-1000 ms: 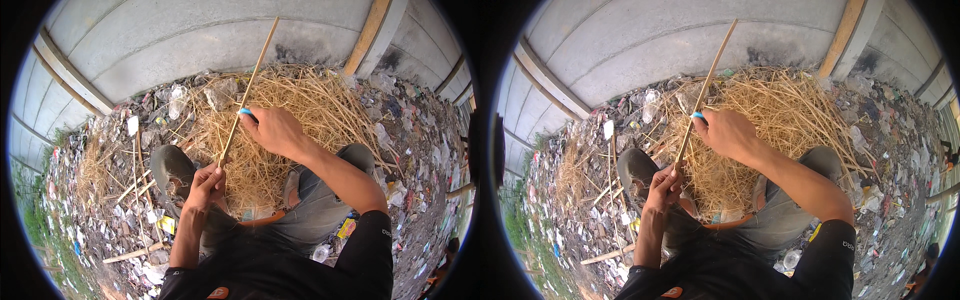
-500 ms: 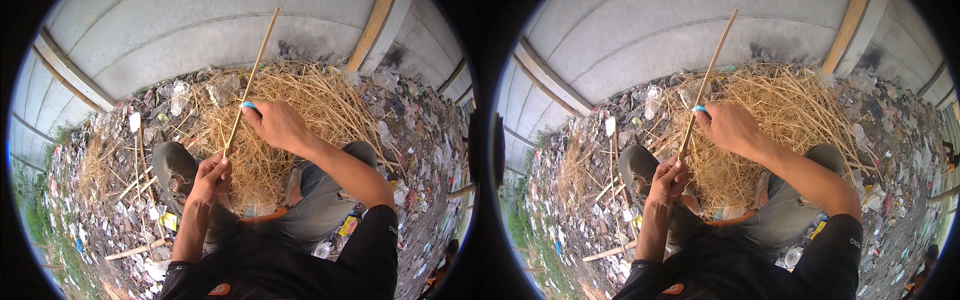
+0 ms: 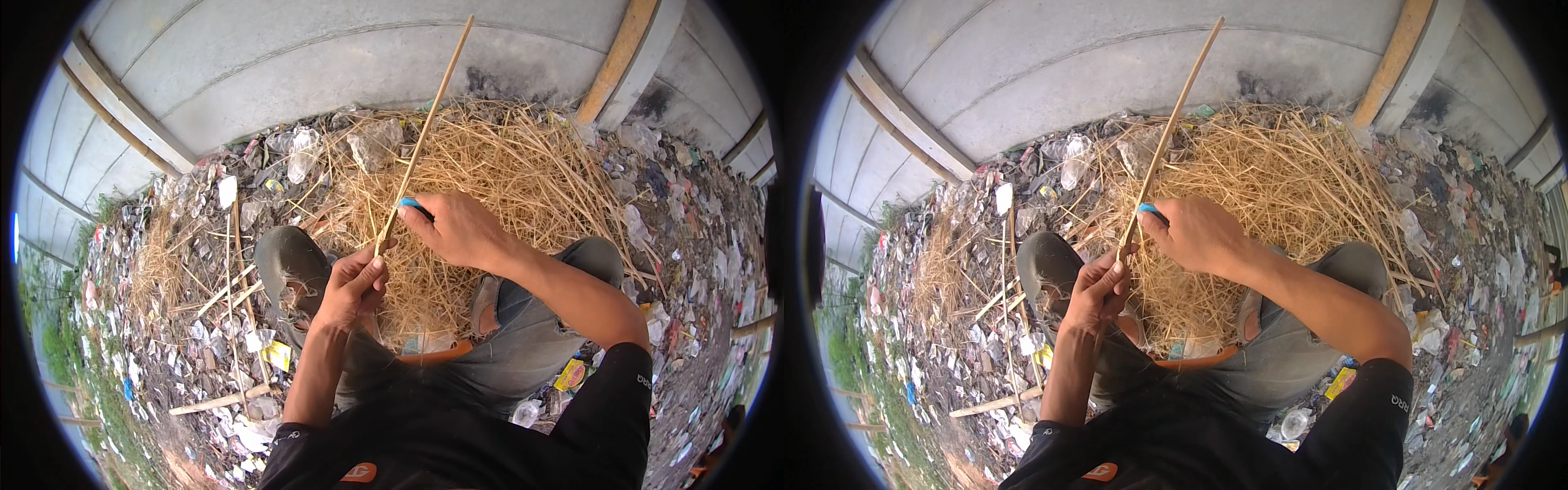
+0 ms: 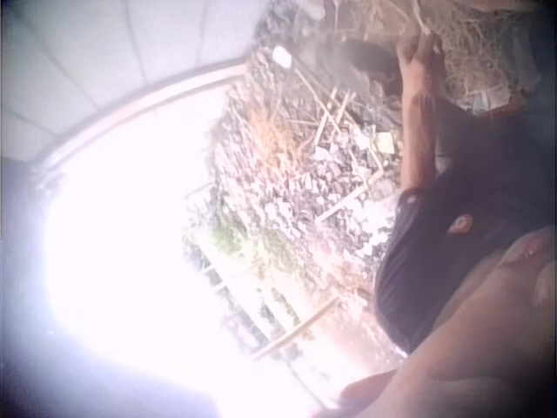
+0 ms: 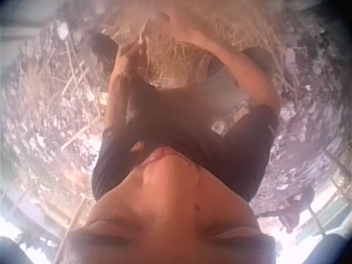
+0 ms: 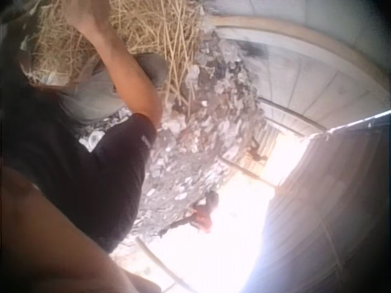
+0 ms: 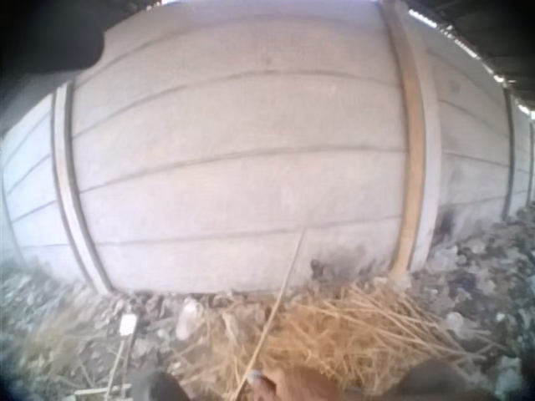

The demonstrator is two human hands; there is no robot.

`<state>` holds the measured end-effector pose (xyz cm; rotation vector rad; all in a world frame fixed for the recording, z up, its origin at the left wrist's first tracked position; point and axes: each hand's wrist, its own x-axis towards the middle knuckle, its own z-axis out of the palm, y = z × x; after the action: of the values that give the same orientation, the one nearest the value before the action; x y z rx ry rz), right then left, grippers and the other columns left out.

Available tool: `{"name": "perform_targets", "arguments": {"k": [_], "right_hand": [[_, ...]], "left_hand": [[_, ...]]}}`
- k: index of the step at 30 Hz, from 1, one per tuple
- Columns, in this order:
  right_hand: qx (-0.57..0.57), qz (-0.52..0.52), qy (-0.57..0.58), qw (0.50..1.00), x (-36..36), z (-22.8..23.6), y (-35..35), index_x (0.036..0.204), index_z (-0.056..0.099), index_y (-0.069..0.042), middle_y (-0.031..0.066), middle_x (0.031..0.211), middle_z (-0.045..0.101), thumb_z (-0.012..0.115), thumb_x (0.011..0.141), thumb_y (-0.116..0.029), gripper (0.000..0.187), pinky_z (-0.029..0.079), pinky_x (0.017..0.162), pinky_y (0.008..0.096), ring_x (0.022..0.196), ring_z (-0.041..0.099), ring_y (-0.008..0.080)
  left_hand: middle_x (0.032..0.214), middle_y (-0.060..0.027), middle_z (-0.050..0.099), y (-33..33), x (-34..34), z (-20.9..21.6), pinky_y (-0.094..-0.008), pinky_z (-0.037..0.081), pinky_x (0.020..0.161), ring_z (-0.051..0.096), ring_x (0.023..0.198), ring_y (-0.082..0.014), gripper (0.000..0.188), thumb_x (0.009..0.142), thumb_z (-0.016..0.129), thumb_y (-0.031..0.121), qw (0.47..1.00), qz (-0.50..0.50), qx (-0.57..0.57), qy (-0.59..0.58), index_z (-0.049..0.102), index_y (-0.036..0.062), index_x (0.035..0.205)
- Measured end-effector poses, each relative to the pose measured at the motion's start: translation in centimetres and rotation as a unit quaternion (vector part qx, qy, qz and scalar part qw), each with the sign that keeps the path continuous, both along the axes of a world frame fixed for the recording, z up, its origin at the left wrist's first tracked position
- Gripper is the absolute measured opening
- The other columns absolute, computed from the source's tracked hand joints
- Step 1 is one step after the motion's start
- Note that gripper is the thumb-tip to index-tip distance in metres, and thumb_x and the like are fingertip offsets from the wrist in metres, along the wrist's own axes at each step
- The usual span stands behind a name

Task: The person sits on the ground and uses a utility knife to peel the outer layer off a long, thin wooden stick. They hold the stick with one hand and scrape the blade along its length, removing thin strips of bark or outer material.

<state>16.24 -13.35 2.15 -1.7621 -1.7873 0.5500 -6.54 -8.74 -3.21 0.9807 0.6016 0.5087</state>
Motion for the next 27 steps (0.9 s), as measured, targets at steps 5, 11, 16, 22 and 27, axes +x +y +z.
{"name": "perform_targets", "arguments": {"k": [5,11,16,22,27], "right_hand": [[0.068,0.015,0.037,0.997,0.0,-2.0,-0.3,0.082,0.061,0.000,0.0129,0.053,0.051,0.049,0.106,-0.040,0.048,0.039,0.052,0.0441,0.048,0.048,0.0313],[-0.077,0.057,0.107,0.990,0.9,-1.3,0.3,0.090,0.065,0.003,0.0192,0.058,0.058,0.051,0.103,-0.037,0.045,0.045,0.055,0.0465,0.056,0.062,0.0348],[0.035,-0.001,0.017,0.999,-0.2,-0.2,-0.6,0.078,0.060,0.000,0.0075,0.052,0.047,0.050,0.105,-0.041,0.050,0.038,0.051,0.0383,0.047,0.045,0.0172],[-0.008,0.048,0.126,0.991,0.2,-1.4,-0.4,0.077,0.059,-0.001,0.0067,0.052,0.047,0.050,0.105,-0.041,0.050,0.039,0.050,0.0368,0.047,0.047,0.0152],[-0.073,0.083,0.188,0.976,1.9,-2.7,0.6,0.078,0.060,-0.002,0.0071,0.051,0.046,0.050,0.106,-0.039,0.048,0.039,0.049,0.0359,0.046,0.047,0.0154]], "left_hand": [[0.071,0.0047,0.049,-0.4,0.2,0.7,-0.0201,0.025,0.041,0.035,0.045,-0.0023,0.041,0.105,0.058,0.021,1.000,-0.018,-0.005,0.008,0.055,0.0021,0.141],[0.070,0.0046,0.049,-0.6,0.0,0.8,-0.0198,0.025,0.040,0.036,0.045,-0.0022,0.041,0.105,0.058,0.020,1.000,-0.012,-0.001,0.005,0.054,0.0021,0.142],[0.070,0.0048,0.050,-0.2,0.3,1.3,-0.0197,0.026,0.041,0.037,0.046,-0.0020,0.040,0.105,0.057,0.020,1.000,-0.009,0.019,-0.010,0.056,0.0025,0.140],[0.070,0.0050,0.050,-0.5,0.2,1.0,-0.0201,0.025,0.042,0.037,0.047,-0.0022,0.039,0.105,0.057,0.021,1.000,-0.021,0.019,-0.004,0.056,0.0023,0.140],[0.070,0.0048,0.050,-0.7,0.4,1.3,-0.0198,0.026,0.042,0.037,0.046,-0.0022,0.039,0.106,0.056,0.020,1.000,-0.020,0.022,0.001,0.056,0.0019,0.140]]}}
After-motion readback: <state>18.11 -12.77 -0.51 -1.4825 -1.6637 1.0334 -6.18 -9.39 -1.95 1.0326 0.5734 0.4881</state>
